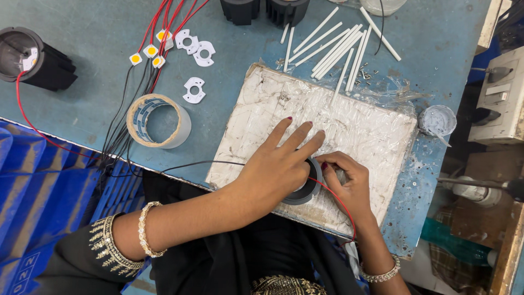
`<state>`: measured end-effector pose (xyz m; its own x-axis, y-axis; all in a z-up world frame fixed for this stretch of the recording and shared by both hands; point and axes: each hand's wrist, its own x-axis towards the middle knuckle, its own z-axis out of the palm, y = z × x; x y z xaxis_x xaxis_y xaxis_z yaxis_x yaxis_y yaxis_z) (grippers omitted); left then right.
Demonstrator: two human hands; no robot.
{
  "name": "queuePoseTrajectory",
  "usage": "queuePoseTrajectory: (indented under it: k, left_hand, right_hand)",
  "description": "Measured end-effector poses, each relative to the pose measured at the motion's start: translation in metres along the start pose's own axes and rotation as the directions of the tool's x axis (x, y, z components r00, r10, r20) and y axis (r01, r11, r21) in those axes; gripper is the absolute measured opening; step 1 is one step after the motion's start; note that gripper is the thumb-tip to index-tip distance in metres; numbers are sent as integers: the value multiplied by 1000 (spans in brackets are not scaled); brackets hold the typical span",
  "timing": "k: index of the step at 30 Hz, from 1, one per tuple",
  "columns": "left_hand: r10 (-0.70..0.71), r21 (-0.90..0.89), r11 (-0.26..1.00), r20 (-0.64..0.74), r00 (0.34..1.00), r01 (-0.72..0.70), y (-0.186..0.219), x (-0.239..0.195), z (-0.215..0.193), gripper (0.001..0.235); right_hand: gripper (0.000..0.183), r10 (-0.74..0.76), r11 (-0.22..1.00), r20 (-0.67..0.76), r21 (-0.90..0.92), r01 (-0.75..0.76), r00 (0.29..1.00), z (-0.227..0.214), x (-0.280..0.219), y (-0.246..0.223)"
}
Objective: The person assembles LED light fixtures by placing LED modules into black heat sink housings and securing them with a screwdriver. They handle red and black wires, apply adhesive, and place white plastic rings around the LEDs. The person works at a bench with multiple components and tools, including a green screwdriver and rolls of tape.
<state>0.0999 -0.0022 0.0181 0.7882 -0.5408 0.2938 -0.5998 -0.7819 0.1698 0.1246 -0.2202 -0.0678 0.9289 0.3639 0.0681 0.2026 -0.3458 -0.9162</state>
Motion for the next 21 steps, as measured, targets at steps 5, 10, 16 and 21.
queuePoseTrajectory:
  k: [5,10,16,21]
  left_hand:
    - [0,-1,1000,8,1000,0,0,0,3,17]
    - [13,-81,997,63,998,-8,-4,1,6,17]
    - [-67,-233,962,311,948,144,-13,-2,13,25]
    - [-105,-328,924,274,956,196,-12,-5,20,22]
  right_hand:
    - [17,0,1000,-1,3,0,1000,0,0,-1]
    - [20,-3,1000,-4,-13,3,1000,1,0,-2]
    - [20,24,1000,-2,-16,-24,1000,2,-1,1]
    - [20,16,1000,-8,-19,-16,1000,2,-2,3]
